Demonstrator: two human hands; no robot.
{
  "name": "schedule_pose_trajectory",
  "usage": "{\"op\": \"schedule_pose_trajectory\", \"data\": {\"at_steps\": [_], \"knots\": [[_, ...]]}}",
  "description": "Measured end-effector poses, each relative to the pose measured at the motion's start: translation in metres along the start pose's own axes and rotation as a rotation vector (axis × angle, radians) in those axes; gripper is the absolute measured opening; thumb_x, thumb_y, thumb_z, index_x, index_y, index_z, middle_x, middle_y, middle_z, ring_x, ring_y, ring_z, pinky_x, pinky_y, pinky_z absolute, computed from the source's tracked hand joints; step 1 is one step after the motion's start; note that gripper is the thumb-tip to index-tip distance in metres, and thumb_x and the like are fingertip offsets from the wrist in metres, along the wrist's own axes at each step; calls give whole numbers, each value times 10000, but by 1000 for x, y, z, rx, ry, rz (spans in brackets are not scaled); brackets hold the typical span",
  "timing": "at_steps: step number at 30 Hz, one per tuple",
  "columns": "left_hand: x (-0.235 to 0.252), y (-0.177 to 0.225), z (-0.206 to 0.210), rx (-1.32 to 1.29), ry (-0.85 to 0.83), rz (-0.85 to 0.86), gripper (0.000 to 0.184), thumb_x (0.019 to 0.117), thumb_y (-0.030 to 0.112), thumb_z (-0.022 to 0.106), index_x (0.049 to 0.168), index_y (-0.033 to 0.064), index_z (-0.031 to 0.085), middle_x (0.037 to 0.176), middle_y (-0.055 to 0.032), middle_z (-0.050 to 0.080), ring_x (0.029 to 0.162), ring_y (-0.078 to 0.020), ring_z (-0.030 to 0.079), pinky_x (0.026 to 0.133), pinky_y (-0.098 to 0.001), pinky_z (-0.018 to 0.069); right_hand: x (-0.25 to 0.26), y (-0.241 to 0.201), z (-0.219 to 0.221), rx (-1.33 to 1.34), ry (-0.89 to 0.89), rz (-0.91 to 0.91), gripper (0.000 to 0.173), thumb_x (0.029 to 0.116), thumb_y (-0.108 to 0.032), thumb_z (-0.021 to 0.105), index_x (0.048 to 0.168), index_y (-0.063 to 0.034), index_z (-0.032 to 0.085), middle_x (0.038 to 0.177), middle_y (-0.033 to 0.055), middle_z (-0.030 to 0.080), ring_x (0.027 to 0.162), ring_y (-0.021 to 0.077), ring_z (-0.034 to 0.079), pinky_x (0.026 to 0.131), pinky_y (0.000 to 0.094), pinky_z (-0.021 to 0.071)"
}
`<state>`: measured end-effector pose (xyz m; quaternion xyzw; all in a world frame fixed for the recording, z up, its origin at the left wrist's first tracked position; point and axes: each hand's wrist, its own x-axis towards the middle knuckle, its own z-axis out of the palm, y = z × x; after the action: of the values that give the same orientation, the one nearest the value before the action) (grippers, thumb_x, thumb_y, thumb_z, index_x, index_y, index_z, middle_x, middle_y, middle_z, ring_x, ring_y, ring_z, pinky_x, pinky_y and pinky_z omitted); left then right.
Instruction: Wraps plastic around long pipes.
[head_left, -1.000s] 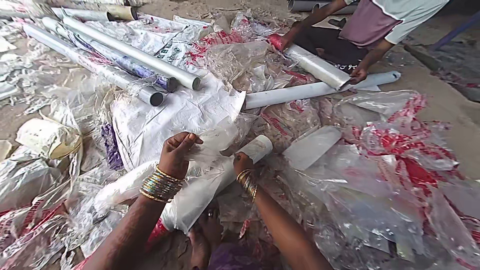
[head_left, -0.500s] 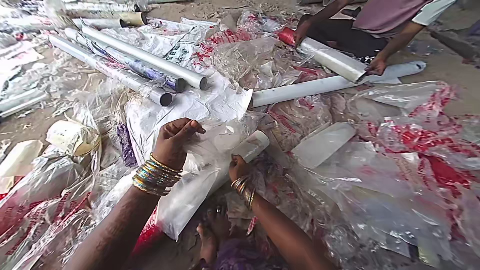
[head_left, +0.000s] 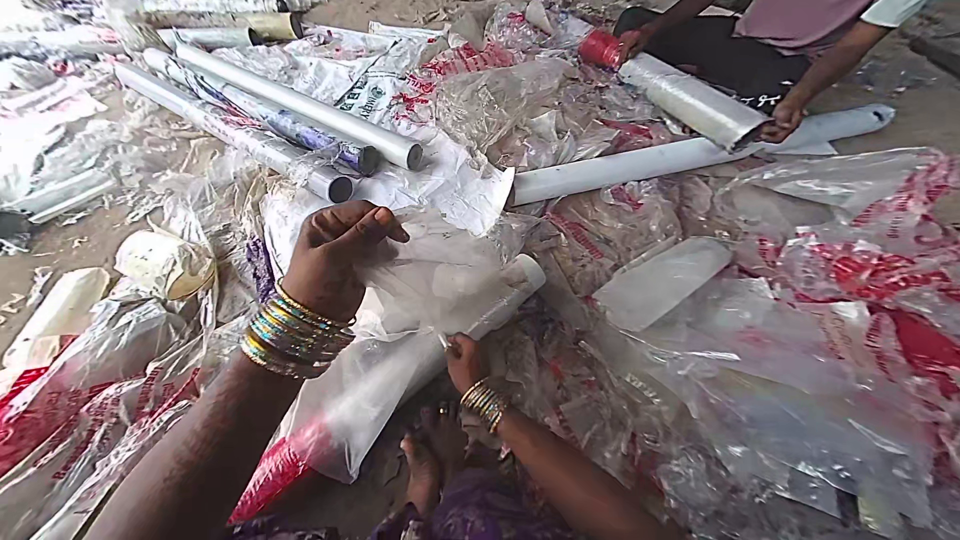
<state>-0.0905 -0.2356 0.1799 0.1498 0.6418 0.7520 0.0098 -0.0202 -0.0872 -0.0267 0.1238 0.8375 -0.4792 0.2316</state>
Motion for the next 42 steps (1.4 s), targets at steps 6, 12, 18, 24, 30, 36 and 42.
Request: {"op": "schedule_pose_trajectory", "data": {"at_steps": [6, 12, 18, 24, 30, 36, 42], "knots": [[-11, 13, -13, 37, -99, 46, 328, 1044, 111, 491, 809, 209, 697, 749, 93, 721, 662, 18, 664, 644, -156, 570, -23, 14, -1, 250, 255, 9, 272, 1026, -86, 549, 1220, 53, 679, 874, 165, 707, 710, 236, 652, 738, 429, 547], [-5, 42, -21, 64, -219, 195, 244, 1031, 169, 575, 859, 239, 733, 783, 113, 739, 695, 26, 686, 667, -140, 580, 9, -15, -13, 101, 142, 33, 313, 1038, -97, 512, 1292, 37, 637, 1063, 227, 722, 955, 337, 706, 906, 502, 532], [93, 16, -128, 1106, 81, 191, 205, 994, 183, 644, 1014, -7, 717, 927, -145, 728, 884, -228, 683, 871, -439, 524, -53, 21, 25, 200, -185, 46, 262, 1026, -107, 571, 1221, 28, 682, 834, 119, 687, 666, 170, 608, 711, 366, 529], [41, -67, -128, 1305, 540, 160, 714, 961, 317, 670, 1544, 14, 391, 1562, -328, 380, 1461, -521, 339, 1176, -659, 260, -12, 8, -69, 348, 311, -22, 253, 1042, -56, 551, 1249, 65, 633, 762, 62, 637, 550, 55, 512, 566, 234, 459], [-86, -170, 20, 1177, -349, 840, 188, 1007, 115, 538, 1019, 212, 699, 1208, -60, 728, 1179, -262, 665, 1016, -456, 487, -12, 32, -57, 246, 239, 81, 235, 1044, -43, 536, 1226, 69, 633, 749, 41, 622, 571, 39, 499, 591, 223, 441], [-36, -195, -1, 1407, -621, -572, 856, 939, 519, 682, 1637, 222, 284, 1670, -218, 265, 1542, -481, 197, 1173, -734, 151, -13, 53, -51, 254, 274, 92, 250, 1047, -54, 538, 1244, 62, 638, 754, 79, 637, 569, 101, 534, 603, 283, 481], [-37, -203, -32, 1273, -644, -408, 401, 1082, 328, 494, 1211, 1, 685, 1186, -240, 695, 1232, -447, 599, 1101, -692, 300, 4, 27, -45, 153, 106, 94, 339, 1077, -108, 521, 1367, 64, 551, 918, 151, 702, 718, 201, 645, 748, 371, 537]]}}
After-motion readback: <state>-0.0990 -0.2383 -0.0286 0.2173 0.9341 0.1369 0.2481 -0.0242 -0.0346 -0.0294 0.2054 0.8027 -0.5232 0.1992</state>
